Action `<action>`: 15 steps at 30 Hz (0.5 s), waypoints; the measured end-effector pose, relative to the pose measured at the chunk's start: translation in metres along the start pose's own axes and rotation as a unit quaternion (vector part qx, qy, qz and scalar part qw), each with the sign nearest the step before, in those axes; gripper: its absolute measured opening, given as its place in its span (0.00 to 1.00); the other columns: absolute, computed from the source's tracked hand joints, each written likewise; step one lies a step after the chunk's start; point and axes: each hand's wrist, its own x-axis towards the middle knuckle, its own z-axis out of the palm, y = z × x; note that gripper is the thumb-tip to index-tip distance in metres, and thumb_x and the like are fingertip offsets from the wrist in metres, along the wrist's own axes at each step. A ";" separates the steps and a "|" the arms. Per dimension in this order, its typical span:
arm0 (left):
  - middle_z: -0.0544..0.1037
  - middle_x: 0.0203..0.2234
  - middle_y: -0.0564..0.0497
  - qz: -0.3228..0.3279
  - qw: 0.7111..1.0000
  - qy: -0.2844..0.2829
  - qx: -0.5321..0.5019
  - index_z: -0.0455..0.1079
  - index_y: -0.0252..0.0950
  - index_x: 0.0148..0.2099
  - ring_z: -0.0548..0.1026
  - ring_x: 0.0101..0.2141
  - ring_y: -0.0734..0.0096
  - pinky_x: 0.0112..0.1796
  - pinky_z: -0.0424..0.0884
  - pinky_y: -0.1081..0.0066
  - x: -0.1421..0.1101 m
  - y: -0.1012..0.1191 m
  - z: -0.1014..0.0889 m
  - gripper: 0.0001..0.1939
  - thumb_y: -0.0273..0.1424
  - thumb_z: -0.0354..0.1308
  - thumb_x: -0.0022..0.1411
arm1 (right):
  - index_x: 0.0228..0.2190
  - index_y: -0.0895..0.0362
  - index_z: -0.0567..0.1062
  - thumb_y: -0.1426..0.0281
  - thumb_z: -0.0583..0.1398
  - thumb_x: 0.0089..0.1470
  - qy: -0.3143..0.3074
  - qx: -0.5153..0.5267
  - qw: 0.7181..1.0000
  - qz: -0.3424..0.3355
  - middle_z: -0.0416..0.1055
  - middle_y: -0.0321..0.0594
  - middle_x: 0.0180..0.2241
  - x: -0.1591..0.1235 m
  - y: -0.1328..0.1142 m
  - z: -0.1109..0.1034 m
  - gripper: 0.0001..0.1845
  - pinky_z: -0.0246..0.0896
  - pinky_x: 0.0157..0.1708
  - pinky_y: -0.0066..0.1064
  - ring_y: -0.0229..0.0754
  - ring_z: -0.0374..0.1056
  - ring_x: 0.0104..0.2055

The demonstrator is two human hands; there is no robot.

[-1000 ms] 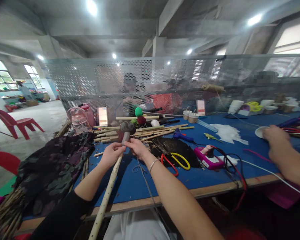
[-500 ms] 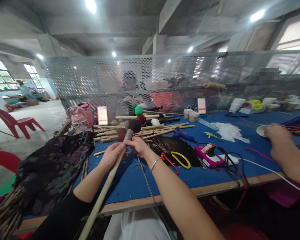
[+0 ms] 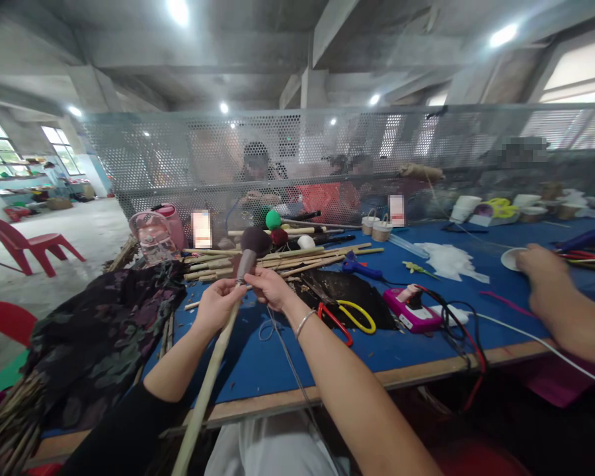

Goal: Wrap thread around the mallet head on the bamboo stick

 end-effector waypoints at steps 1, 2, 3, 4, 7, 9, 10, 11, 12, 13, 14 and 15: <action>0.72 0.19 0.54 -0.009 1.000 -0.007 -0.014 0.67 0.30 0.33 0.67 0.17 0.80 0.20 0.63 0.78 -0.001 0.002 0.001 0.20 0.38 0.66 0.41 | 0.30 0.59 0.66 0.60 0.64 0.42 -0.005 0.008 1.000 0.000 0.49 0.22 0.13 0.000 -0.001 0.000 0.17 0.30 0.09 0.20 0.25 0.35 0.12; 0.72 0.19 0.54 -0.020 0.999 -0.018 -0.029 0.66 0.31 0.33 0.67 0.17 0.80 0.19 0.63 0.78 -0.003 0.003 0.001 0.20 0.38 0.65 0.41 | 0.29 0.59 0.66 0.60 0.64 0.42 -0.010 0.016 1.000 0.001 0.48 0.22 0.13 -0.001 -0.002 0.000 0.17 0.30 0.09 0.20 0.25 0.35 0.12; 0.72 0.20 0.54 -0.031 0.998 -0.033 -0.045 0.66 0.31 0.33 0.67 0.16 0.79 0.18 0.63 0.77 -0.004 0.004 0.001 0.20 0.39 0.65 0.42 | 0.29 0.59 0.66 0.60 0.64 0.42 -0.015 0.022 1.000 0.002 0.47 0.22 0.12 -0.001 -0.002 0.000 0.18 0.30 0.09 0.19 0.25 0.35 0.12; 0.73 0.20 0.53 -0.042 0.996 -0.050 -0.062 0.66 0.31 0.33 0.67 0.16 0.79 0.18 0.64 0.77 -0.005 0.005 0.002 0.19 0.40 0.64 0.43 | 0.29 0.59 0.65 0.60 0.64 0.42 -0.018 0.028 0.999 0.001 0.47 0.22 0.12 -0.002 -0.002 -0.001 0.18 0.30 0.10 0.20 0.25 0.34 0.12; 0.74 0.23 0.50 -0.079 0.985 -0.101 -0.114 0.67 0.31 0.33 0.68 0.18 0.79 0.19 0.66 0.77 -0.007 0.008 0.000 0.17 0.37 0.64 0.45 | 0.30 0.58 0.66 0.60 0.65 0.41 -0.022 0.038 0.999 0.000 0.47 0.22 0.12 -0.005 -0.002 -0.007 0.19 0.29 0.10 0.20 0.25 0.35 0.12; 0.75 0.24 0.47 -0.127 0.975 -0.123 -0.132 0.68 0.30 0.33 0.70 0.19 0.77 0.21 0.68 0.77 -0.006 0.009 -0.001 0.13 0.34 0.63 0.47 | 0.28 0.58 0.65 0.60 0.65 0.41 -0.021 0.026 0.999 0.013 0.46 0.22 0.11 -0.006 0.000 -0.010 0.19 0.28 0.10 0.21 0.25 0.35 0.12; 0.75 0.24 0.46 -0.159 0.969 -0.126 -0.139 0.68 0.29 0.33 0.71 0.20 0.76 0.21 0.68 0.77 -0.005 0.010 -0.002 0.12 0.33 0.61 0.49 | 0.27 0.58 0.64 0.60 0.65 0.41 -0.024 0.013 0.999 0.026 0.47 0.22 0.11 -0.007 0.001 -0.011 0.19 0.28 0.10 0.21 0.25 0.36 0.11; 0.75 0.24 0.46 -0.192 0.963 -0.125 -0.145 0.68 0.29 0.33 0.71 0.20 0.76 0.21 0.68 0.77 -0.004 0.010 -0.003 0.11 0.34 0.59 0.52 | 0.26 0.58 0.64 0.60 0.65 0.40 -0.032 -0.003 0.999 0.042 0.48 0.22 0.11 -0.007 0.003 -0.011 0.19 0.28 0.10 0.22 0.25 0.37 0.11; 0.74 0.23 0.46 -0.222 0.956 -0.122 -0.148 0.68 0.29 0.32 0.70 0.19 0.76 0.19 0.67 0.77 -0.003 0.010 -0.004 0.12 0.36 0.57 0.54 | 0.26 0.58 0.63 0.59 0.65 0.40 -0.042 -0.020 0.997 0.055 0.52 0.24 0.11 -0.007 0.005 -0.010 0.19 0.28 0.10 0.22 0.25 0.38 0.10; 0.72 0.21 0.47 -0.247 0.950 -0.119 -0.151 0.68 0.29 0.31 0.69 0.17 0.78 0.17 0.65 0.78 -0.002 0.011 -0.005 0.14 0.38 0.55 0.55 | 0.26 0.58 0.64 0.59 0.65 0.40 -0.052 -0.034 0.996 0.064 0.57 0.26 0.13 -0.006 0.007 -0.008 0.20 0.29 0.10 0.23 0.25 0.39 0.10; 0.70 0.19 0.49 -0.263 0.945 -0.117 -0.152 0.68 0.29 0.30 0.66 0.16 0.79 0.14 0.62 0.79 -0.001 0.010 -0.006 0.16 0.40 0.54 0.56 | 0.27 0.59 0.64 0.58 0.65 0.40 -0.059 -0.045 0.995 0.066 0.61 0.28 0.15 -0.006 0.010 -0.005 0.20 0.29 0.09 0.23 0.25 0.41 0.10; 0.68 0.18 0.51 -0.268 0.944 -0.116 -0.152 0.67 0.29 0.29 0.64 0.14 0.81 0.12 0.59 0.81 0.001 0.010 -0.008 0.17 0.41 0.54 0.56 | 0.28 0.59 0.65 0.58 0.64 0.40 -0.061 -0.053 0.995 0.058 0.65 0.30 0.19 -0.005 0.012 -0.002 0.20 0.30 0.09 0.23 0.24 0.42 0.11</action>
